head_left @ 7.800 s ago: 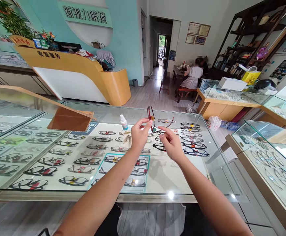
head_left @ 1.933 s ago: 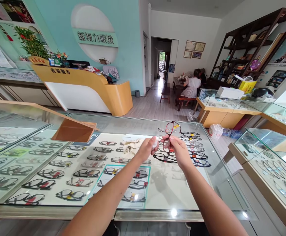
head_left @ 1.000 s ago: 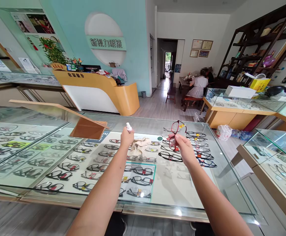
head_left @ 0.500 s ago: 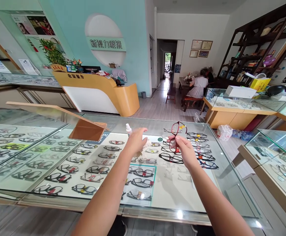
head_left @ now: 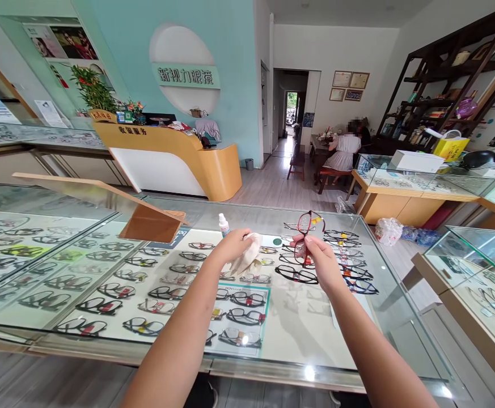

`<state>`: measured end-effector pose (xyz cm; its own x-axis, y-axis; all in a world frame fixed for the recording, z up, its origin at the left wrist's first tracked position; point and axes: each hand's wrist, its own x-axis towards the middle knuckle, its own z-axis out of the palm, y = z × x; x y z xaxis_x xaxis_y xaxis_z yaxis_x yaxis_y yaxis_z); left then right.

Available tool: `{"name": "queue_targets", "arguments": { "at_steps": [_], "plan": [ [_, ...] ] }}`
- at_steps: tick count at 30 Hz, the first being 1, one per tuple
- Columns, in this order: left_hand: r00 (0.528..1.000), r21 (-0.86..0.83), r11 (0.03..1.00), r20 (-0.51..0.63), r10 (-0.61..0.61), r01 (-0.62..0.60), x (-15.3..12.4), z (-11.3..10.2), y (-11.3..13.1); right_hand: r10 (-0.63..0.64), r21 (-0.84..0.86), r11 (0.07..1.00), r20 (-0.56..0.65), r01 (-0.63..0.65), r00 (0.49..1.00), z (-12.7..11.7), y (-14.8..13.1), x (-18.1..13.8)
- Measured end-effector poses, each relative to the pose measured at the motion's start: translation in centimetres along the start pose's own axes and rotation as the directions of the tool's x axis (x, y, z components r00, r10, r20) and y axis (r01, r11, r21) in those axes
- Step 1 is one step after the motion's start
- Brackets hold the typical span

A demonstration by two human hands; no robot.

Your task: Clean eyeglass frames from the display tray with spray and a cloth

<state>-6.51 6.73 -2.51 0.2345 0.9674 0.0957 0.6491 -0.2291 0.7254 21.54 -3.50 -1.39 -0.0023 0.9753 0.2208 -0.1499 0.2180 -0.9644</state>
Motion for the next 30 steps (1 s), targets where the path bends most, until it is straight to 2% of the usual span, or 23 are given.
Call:
{"name": "queue_targets", "arguments": {
  "at_steps": [2,4,7,11,14,16,20,26,30],
  "plan": [
    [1.0,-0.088,0.996,-0.001,-0.004,0.004,-0.2,-0.4,0.6,-0.011,-0.008,1.0,0.003,0.011,1.0,0.1,-0.1,0.0],
    [0.999,-0.25,0.967,0.019,-0.047,0.05,-0.3,-0.7,1.2,-0.023,-0.016,1.0,0.007,0.024,1.0,0.1,-0.1,0.0],
    [0.987,-0.497,0.854,0.06,-0.146,0.157,-0.7,-1.0,2.1,-0.037,-0.028,0.999,0.017,0.037,0.999,0.1,0.0,0.0],
    [0.954,-0.681,0.681,0.091,-0.287,0.27,-1.2,-1.5,3.1,-0.024,-0.039,0.999,0.035,0.025,0.999,0.3,-0.1,-0.2],
    [0.969,-0.779,0.584,0.127,-0.21,0.229,-1.4,-1.7,3.6,-0.002,-0.047,0.999,0.034,0.004,0.999,0.5,-0.6,-0.5],
    [0.982,-0.816,0.548,0.129,-0.136,0.183,-1.4,-1.6,3.9,-0.005,-0.055,0.998,0.044,0.007,0.999,0.7,-1.0,-0.7],
    [0.988,-0.859,0.487,0.133,-0.082,0.156,-1.7,-0.5,5.0,-0.016,-0.067,0.998,0.086,0.022,0.996,1.1,-1.2,-0.9],
    [0.986,-0.878,0.457,0.166,0.008,0.145,-3.1,1.8,7.2,-0.026,-0.037,0.999,0.158,0.032,0.987,1.5,-0.6,-1.0],
    [0.988,-0.888,0.445,0.147,0.037,0.116,-3.5,2.4,8.1,-0.022,-0.064,0.997,0.163,0.033,0.986,1.5,-0.4,-1.1]
  ]
}}
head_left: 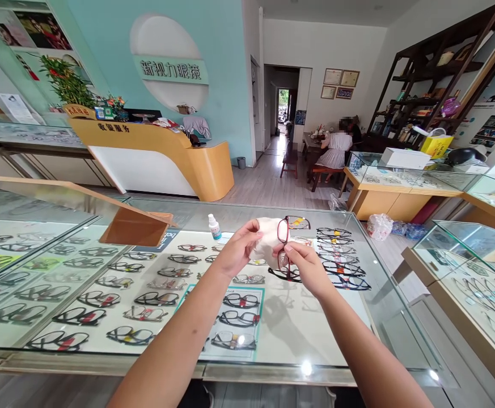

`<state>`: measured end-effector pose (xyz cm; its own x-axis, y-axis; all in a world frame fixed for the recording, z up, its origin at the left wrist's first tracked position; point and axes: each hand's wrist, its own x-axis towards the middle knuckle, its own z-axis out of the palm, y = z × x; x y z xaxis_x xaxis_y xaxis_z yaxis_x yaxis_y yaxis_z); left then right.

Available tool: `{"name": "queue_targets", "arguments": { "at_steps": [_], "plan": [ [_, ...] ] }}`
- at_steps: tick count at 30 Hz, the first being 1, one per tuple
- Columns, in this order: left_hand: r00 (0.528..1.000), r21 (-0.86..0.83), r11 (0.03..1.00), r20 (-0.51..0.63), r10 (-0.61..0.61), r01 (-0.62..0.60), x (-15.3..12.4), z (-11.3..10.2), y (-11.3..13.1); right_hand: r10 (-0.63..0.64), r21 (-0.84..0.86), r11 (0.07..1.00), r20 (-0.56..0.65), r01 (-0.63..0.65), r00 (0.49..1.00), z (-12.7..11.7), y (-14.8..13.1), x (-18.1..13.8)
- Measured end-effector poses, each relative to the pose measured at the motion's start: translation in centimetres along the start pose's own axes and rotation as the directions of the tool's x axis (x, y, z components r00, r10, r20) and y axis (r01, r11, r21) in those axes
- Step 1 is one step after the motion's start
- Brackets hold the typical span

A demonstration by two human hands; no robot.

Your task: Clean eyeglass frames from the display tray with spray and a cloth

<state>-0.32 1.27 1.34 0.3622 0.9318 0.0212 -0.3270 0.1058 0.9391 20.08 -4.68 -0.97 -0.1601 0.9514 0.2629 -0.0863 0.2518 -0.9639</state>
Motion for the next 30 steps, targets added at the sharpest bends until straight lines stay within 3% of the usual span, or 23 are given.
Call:
{"name": "queue_targets", "arguments": {
  "at_steps": [7,13,19,22,26,30],
  "plan": [
    [0.994,-0.002,0.997,-0.064,0.083,-0.083,0.3,0.7,-0.6,0.029,0.008,1.0,0.033,-0.029,0.999,-0.1,-0.1,-0.1],
    [0.989,-0.041,0.988,0.025,0.148,-0.147,0.1,1.5,-1.4,0.006,0.002,1.0,0.111,-0.007,0.994,0.3,-0.4,-0.2],
    [0.982,-0.09,0.979,0.02,0.185,-0.183,0.3,2.0,-1.9,-0.03,0.003,1.0,0.162,0.03,0.986,0.4,0.2,-0.3],
    [0.987,-0.089,0.984,0.034,0.156,-0.153,0.3,2.1,-2.0,-0.028,-0.018,0.999,0.169,0.031,0.985,0.5,0.1,-0.3],
    [0.988,-0.07,0.997,0.144,0.052,-0.042,-0.1,2.2,-2.0,-0.039,-0.018,0.999,0.172,0.043,0.984,0.4,-0.2,-0.3],
    [0.969,-0.054,0.999,0.247,0.009,0.005,-0.6,2.3,-1.9,0.027,0.062,0.997,0.202,-0.04,0.979,0.2,0.1,-0.2]
  ]
}}
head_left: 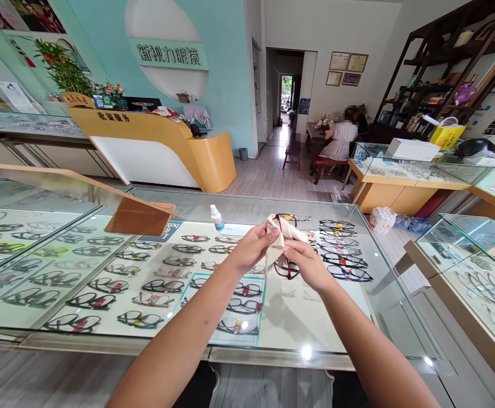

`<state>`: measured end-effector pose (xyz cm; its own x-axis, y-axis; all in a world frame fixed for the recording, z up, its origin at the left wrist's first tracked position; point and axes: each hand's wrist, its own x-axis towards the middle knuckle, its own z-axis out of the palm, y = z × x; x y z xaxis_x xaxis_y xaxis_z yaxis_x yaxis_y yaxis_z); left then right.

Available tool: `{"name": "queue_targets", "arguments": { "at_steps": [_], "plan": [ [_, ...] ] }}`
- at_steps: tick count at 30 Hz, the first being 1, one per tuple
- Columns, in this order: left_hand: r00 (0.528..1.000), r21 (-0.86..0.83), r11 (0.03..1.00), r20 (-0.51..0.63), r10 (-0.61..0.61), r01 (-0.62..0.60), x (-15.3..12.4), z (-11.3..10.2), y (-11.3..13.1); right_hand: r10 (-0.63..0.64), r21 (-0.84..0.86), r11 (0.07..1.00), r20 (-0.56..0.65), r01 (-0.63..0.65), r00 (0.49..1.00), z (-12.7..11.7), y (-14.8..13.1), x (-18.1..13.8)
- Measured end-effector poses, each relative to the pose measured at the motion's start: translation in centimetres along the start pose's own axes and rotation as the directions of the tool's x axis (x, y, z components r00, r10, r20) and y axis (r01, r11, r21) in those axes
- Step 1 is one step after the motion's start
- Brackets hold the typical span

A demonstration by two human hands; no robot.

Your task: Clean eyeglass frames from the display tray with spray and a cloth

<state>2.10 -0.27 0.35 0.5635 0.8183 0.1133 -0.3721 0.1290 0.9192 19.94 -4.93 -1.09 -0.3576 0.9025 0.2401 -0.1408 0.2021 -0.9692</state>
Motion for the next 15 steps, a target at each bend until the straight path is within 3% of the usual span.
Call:
{"name": "queue_targets", "arguments": {
  "at_steps": [4,7,15],
  "plan": [
    [1.0,0.003,1.0,0.029,-0.003,0.003,-0.4,0.3,0.3,0.09,0.138,0.986,0.004,-0.089,0.996,-0.4,1.2,-0.1],
    [1.0,0.025,1.0,0.0,0.016,-0.016,-0.4,0.4,0.4,0.133,0.15,0.98,0.001,-0.131,0.991,-0.6,1.8,-0.2],
    [0.998,0.076,0.996,-0.026,0.051,-0.049,-0.2,0.2,0.1,0.155,0.21,0.967,-0.032,-0.145,0.987,-0.7,1.5,-0.2]
  ]
}}
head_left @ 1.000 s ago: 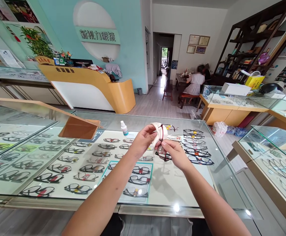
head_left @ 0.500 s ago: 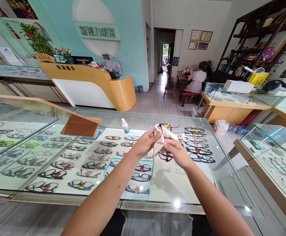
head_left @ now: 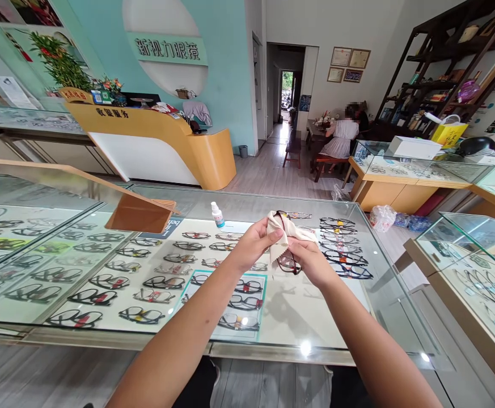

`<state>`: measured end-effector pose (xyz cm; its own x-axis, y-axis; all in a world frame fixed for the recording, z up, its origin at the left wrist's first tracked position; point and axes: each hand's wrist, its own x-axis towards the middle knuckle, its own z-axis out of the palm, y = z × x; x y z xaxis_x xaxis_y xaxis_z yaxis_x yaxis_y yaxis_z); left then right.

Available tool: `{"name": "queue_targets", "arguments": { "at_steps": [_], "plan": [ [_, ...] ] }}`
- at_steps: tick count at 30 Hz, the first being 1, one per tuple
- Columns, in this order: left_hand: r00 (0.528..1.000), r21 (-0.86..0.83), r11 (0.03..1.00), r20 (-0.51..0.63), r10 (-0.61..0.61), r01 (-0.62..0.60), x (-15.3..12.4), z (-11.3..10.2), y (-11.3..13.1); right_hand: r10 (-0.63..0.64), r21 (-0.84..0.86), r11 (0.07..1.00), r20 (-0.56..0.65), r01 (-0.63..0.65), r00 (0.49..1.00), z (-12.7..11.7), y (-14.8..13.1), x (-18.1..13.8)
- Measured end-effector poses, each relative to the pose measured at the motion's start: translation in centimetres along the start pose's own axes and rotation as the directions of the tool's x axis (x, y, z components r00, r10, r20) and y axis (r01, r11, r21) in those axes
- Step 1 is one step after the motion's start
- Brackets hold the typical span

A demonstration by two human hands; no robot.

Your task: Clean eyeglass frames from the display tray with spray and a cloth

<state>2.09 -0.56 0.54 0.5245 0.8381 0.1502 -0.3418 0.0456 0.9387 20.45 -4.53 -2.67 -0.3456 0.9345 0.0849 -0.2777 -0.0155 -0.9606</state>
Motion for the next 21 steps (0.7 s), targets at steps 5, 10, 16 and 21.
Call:
{"name": "queue_targets", "arguments": {
  "at_steps": [5,10,16,21],
  "plan": [
    [1.0,0.04,0.999,-0.012,0.002,-0.001,0.0,-0.1,-0.1,-0.001,0.027,1.0,-0.001,0.001,1.0,-0.1,0.1,0.0],
    [1.0,0.042,0.999,0.005,-0.004,0.003,0.1,-0.8,0.0,0.016,0.023,1.0,-0.001,-0.016,1.0,-0.1,-0.2,0.0],
    [0.999,0.099,0.994,0.012,0.034,-0.035,-0.1,-0.7,0.8,-0.036,0.052,0.998,0.02,0.035,0.999,0.0,-1.6,-0.3],
    [0.992,0.144,0.988,-0.103,0.067,-0.052,-0.2,-0.1,1.0,-0.037,-0.047,0.998,0.145,0.044,0.989,-0.3,-2.2,-0.4]
  ]
}}
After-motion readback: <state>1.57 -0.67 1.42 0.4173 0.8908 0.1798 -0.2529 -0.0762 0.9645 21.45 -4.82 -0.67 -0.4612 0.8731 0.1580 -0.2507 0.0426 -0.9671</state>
